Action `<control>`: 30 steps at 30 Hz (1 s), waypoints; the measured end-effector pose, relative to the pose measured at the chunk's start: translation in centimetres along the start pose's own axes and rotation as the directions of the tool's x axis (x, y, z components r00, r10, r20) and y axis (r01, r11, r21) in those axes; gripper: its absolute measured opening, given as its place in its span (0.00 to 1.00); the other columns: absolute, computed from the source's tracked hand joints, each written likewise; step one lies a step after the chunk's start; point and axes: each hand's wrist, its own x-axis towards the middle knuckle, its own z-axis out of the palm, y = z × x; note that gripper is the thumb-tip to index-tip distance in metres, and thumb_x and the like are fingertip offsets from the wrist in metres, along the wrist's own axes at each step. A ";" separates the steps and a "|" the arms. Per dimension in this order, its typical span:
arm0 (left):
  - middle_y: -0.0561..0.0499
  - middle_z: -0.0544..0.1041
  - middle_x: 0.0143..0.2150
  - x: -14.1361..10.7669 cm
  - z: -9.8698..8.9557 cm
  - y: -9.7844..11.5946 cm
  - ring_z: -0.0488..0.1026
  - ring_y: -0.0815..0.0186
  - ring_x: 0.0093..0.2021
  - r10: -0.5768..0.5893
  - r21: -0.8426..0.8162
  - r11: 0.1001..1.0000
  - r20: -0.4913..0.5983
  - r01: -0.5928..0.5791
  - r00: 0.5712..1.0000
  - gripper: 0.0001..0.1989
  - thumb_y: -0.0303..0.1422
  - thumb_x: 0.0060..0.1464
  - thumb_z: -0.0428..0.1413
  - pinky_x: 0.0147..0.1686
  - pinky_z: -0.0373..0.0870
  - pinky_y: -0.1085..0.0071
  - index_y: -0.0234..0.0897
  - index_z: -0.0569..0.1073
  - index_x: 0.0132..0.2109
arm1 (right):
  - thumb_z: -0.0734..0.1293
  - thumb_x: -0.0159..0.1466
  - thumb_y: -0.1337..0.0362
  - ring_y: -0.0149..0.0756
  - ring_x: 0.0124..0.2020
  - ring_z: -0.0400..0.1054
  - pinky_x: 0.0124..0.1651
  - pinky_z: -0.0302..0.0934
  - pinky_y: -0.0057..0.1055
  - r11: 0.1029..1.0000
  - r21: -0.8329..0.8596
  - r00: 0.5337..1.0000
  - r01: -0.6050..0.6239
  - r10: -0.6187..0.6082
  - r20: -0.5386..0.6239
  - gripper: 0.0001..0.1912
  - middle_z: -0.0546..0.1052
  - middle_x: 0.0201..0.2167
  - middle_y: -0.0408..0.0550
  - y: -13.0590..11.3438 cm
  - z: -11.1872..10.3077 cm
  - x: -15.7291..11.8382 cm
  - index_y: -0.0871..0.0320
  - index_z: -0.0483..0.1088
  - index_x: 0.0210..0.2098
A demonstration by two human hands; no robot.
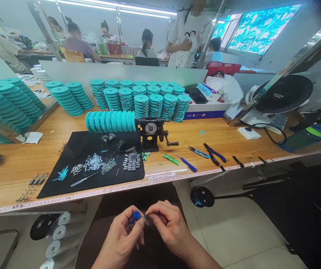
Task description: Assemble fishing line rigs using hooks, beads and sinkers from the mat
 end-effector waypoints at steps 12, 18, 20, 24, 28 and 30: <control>0.55 0.70 0.18 0.0 0.1 0.2 0.65 0.71 0.19 -0.007 -0.050 0.999 0.005 0.007 1.000 0.21 0.51 0.53 0.58 0.20 0.64 0.77 0.37 0.68 0.30 | 0.63 0.68 0.68 0.33 0.29 0.65 0.38 0.52 0.31 0.999 -0.035 1.000 -0.003 0.003 -0.008 0.07 0.76 0.29 0.40 0.3 -0.1 0.3 0.53 0.72 0.36; 0.53 0.72 0.19 0.0 0.1 0.6 0.68 0.69 0.20 -0.008 -0.097 0.995 0.007 0.009 1.000 0.22 0.52 0.50 0.60 0.20 0.67 0.76 0.37 0.69 0.28 | 0.63 0.68 0.67 0.33 0.28 0.66 0.42 0.53 0.33 0.999 -0.045 1.000 -0.013 0.013 0.003 0.07 0.75 0.28 0.40 0.3 -0.1 0.1 0.53 0.72 0.35; 0.53 0.72 0.19 0.0 0.1 0.7 0.68 0.70 0.19 -0.009 -0.093 0.996 0.015 0.011 1.000 0.22 0.52 0.51 0.60 0.20 0.67 0.76 0.37 0.68 0.27 | 0.63 0.68 0.66 0.33 0.28 0.65 0.43 0.53 0.33 0.999 -0.046 1.000 -0.017 0.017 0.004 0.07 0.74 0.27 0.40 0.3 -0.1 0.1 0.53 0.72 0.35; 0.53 0.73 0.19 0.1 0.2 0.5 0.69 0.70 0.19 -0.004 -0.093 0.996 0.024 0.007 1.000 0.22 0.51 0.53 0.59 0.20 0.68 0.76 0.37 0.68 0.27 | 0.63 0.68 0.66 0.32 0.27 0.64 0.43 0.53 0.33 0.998 -0.049 1.000 -0.029 0.029 0.002 0.06 0.73 0.26 0.39 0.2 0.0 0.1 0.53 0.72 0.35; 0.53 0.73 0.19 0.2 0.2 0.3 0.69 0.70 0.20 0.000 -0.096 0.995 0.027 0.003 1.000 0.21 0.51 0.54 0.58 0.20 0.68 0.75 0.37 0.67 0.28 | 0.64 0.67 0.65 0.31 0.26 0.64 0.42 0.53 0.33 0.998 -0.049 0.999 -0.034 0.033 -0.020 0.06 0.74 0.25 0.39 0.1 0.0 0.0 0.53 0.72 0.34; 0.53 0.73 0.19 0.1 0.2 0.3 0.69 0.70 0.19 0.000 -0.093 0.996 0.022 0.002 1.000 0.21 0.51 0.54 0.58 0.20 0.68 0.76 0.37 0.67 0.28 | 0.64 0.67 0.65 0.31 0.26 0.64 0.42 0.53 0.33 0.998 -0.045 0.999 -0.039 0.038 -0.024 0.06 0.74 0.25 0.38 0.1 0.0 0.0 0.53 0.73 0.34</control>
